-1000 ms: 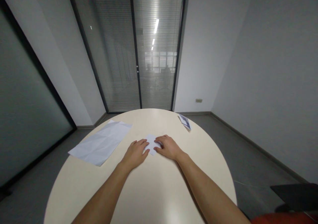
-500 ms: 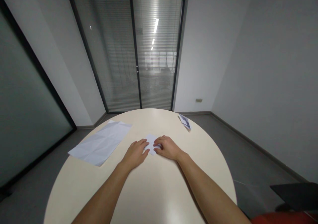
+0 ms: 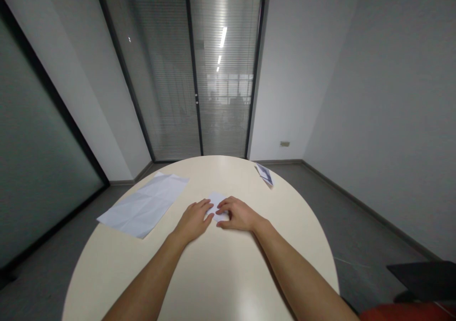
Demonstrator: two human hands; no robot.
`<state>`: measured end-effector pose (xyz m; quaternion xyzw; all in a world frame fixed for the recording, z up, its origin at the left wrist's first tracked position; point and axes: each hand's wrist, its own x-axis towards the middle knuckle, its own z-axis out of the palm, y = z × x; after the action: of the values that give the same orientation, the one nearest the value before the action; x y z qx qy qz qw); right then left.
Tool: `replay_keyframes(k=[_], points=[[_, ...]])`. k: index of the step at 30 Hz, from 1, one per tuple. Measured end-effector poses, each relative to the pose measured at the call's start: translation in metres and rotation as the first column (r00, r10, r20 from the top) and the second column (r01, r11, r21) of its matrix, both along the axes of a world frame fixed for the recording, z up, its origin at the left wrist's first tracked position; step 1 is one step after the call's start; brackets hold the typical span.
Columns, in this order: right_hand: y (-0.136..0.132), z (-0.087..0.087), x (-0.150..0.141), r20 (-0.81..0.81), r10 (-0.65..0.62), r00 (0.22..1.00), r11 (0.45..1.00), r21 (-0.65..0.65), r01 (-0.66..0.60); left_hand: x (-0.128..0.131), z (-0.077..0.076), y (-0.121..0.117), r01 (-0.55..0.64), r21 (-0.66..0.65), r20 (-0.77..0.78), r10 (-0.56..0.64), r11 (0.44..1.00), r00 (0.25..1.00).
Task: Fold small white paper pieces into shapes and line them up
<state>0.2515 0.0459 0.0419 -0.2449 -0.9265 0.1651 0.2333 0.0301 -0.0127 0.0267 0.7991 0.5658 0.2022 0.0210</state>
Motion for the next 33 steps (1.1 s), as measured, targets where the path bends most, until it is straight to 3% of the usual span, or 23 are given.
replay_keyframes(k=[9, 17, 27, 33], points=[[0.0032, -0.0014, 0.0022, 0.015, -0.004, 1.0, 1.0, -0.014, 0.004, -0.0017, -0.0016, 0.0005, 0.012, -0.003, 0.003, -0.012, 1.0, 1.0], [0.0036, 0.0003, 0.0024, 0.005, -0.082, 0.997, 0.997, -0.012, 0.082, -0.0017, -0.0007, 0.0003, 0.01, -0.008, 0.017, -0.01, 1.0, 1.0], [0.0013, 0.0025, 0.0035, -0.007, -0.01, 1.0, 1.0, 0.01, 0.01, -0.0028, 0.0007, 0.0002, 0.02, -0.008, 0.066, -0.02, 1.0, 0.998], [0.0056, -0.0057, 0.0042, -0.027, 0.01, 1.0, 1.0, 0.011, -0.01, -0.0043, 0.0011, -0.0004, 0.074, -0.013, 0.102, -0.072, 0.997, 0.992]])
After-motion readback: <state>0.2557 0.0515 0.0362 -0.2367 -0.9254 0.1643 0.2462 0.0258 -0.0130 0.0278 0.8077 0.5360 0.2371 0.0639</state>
